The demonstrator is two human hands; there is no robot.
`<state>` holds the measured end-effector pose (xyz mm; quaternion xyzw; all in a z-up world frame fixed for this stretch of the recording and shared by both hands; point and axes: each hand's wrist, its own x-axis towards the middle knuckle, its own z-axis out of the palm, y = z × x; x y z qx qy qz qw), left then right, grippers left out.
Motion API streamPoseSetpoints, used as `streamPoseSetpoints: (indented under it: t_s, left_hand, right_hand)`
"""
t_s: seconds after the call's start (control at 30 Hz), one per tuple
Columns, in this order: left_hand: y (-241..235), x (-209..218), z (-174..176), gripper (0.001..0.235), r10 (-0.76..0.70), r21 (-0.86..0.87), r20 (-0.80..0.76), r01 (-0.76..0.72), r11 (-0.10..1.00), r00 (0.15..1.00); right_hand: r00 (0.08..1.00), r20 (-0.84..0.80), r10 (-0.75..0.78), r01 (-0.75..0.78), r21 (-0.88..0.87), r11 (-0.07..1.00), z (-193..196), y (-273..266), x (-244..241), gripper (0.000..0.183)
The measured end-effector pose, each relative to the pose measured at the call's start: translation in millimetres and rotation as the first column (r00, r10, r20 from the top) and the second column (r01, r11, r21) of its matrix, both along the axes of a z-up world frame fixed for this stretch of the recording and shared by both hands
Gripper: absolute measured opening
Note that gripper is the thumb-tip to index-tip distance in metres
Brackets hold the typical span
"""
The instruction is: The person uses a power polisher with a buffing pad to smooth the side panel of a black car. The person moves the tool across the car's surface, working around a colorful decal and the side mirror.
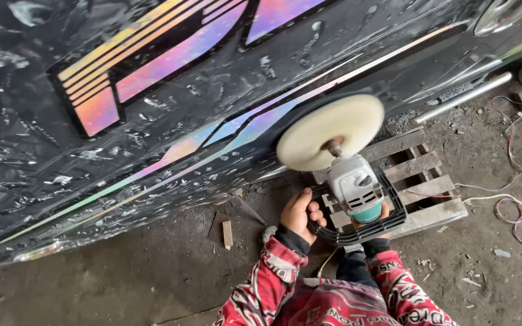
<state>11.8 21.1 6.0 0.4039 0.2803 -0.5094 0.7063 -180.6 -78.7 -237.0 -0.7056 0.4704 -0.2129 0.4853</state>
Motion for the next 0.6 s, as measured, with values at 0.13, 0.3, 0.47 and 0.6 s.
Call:
streamPoseSetpoints:
  t_s: [0.13, 0.3, 0.47, 0.6]
  left_hand:
    - [65, 12, 2, 0.016, 0.009, 0.015, -0.010, -0.009, 1.000, 1.000]
    - [172, 36, 2, 0.026, 0.114, 0.086, -0.086, -0.106, 0.991, 0.990]
    - [229, 54, 12, 0.029, 0.115, 0.099, -0.145, -0.101, 0.990, 0.983]
    - [220, 59, 18, 0.021, 0.081, 0.121, -0.141, -0.064, 0.991, 0.987]
  right_hand:
    - [0.971, 0.225, -0.083, 0.008, 0.313, 0.950, 60, 37, 37, 0.095]
    - [0.989, -0.118, 0.091, -0.082, 0.078, 0.994, 94, 105, 65, 0.083]
    - [0.987, 0.059, 0.152, -0.158, 0.128, 0.979, 113, 137, 87, 0.083]
    - [0.994, -0.037, 0.098, -0.095, 0.094, 0.991, 105, 139, 87, 0.078]
